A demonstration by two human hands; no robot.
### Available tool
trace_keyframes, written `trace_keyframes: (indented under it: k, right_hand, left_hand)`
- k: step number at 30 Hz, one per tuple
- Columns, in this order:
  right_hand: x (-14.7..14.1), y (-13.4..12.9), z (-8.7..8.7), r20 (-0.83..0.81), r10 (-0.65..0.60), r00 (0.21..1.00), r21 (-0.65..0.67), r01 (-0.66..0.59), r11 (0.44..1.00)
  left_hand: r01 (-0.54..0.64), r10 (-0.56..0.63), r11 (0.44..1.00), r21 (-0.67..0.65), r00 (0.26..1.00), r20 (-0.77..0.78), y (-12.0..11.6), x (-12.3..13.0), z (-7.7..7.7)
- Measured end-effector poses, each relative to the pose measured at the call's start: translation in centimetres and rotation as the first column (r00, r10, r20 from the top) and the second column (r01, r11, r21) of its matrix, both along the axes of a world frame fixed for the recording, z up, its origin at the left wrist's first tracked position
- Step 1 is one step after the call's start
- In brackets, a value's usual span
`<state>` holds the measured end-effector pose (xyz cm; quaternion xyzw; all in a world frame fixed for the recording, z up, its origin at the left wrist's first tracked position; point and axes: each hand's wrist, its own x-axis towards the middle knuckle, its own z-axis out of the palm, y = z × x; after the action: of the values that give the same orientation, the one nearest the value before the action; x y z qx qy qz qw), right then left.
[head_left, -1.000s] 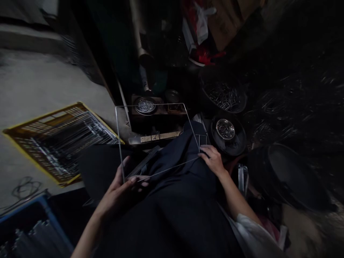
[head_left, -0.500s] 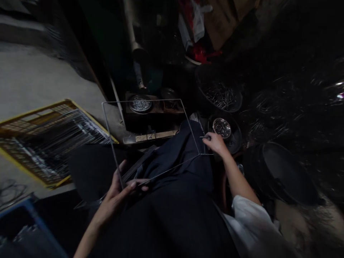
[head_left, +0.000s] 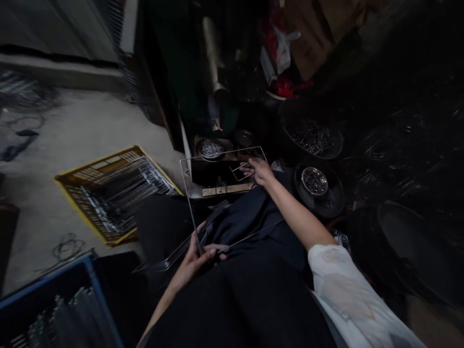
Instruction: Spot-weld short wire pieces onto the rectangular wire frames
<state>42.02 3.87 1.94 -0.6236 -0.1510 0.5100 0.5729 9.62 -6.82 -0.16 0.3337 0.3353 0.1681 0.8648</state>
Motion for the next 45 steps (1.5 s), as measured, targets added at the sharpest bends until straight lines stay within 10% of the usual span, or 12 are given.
trace_keyframes:
  k: [5,16,37,45]
  right_hand:
    - [-3.7,5.2,-3.7,-0.202,-0.182,0.962,0.018,0.189,0.982]
    - [-4.6,7.5,-4.0,-0.161,-0.285,0.945,0.111,0.304,0.946]
    - [-3.4,9.3,-0.8,-0.061,-0.43,0.901,0.311,0.426,0.85]
    - [-3.3,9.9,-0.2,-0.038,-0.429,0.902,0.344,0.415,0.842]
  left_hand:
    - [-0.042,0.042,0.999,0.021,0.999,0.013,-0.2,-0.3,-0.8]
    - [-0.033,0.033,0.999,-0.003,0.995,0.09,0.4,-0.4,-1.7]
    - [0.102,-0.122,0.978,0.183,0.988,0.098,1.4,2.2,-4.0]
    - [0.133,-0.152,0.987,0.092,0.957,0.248,2.1,2.4,-2.3]
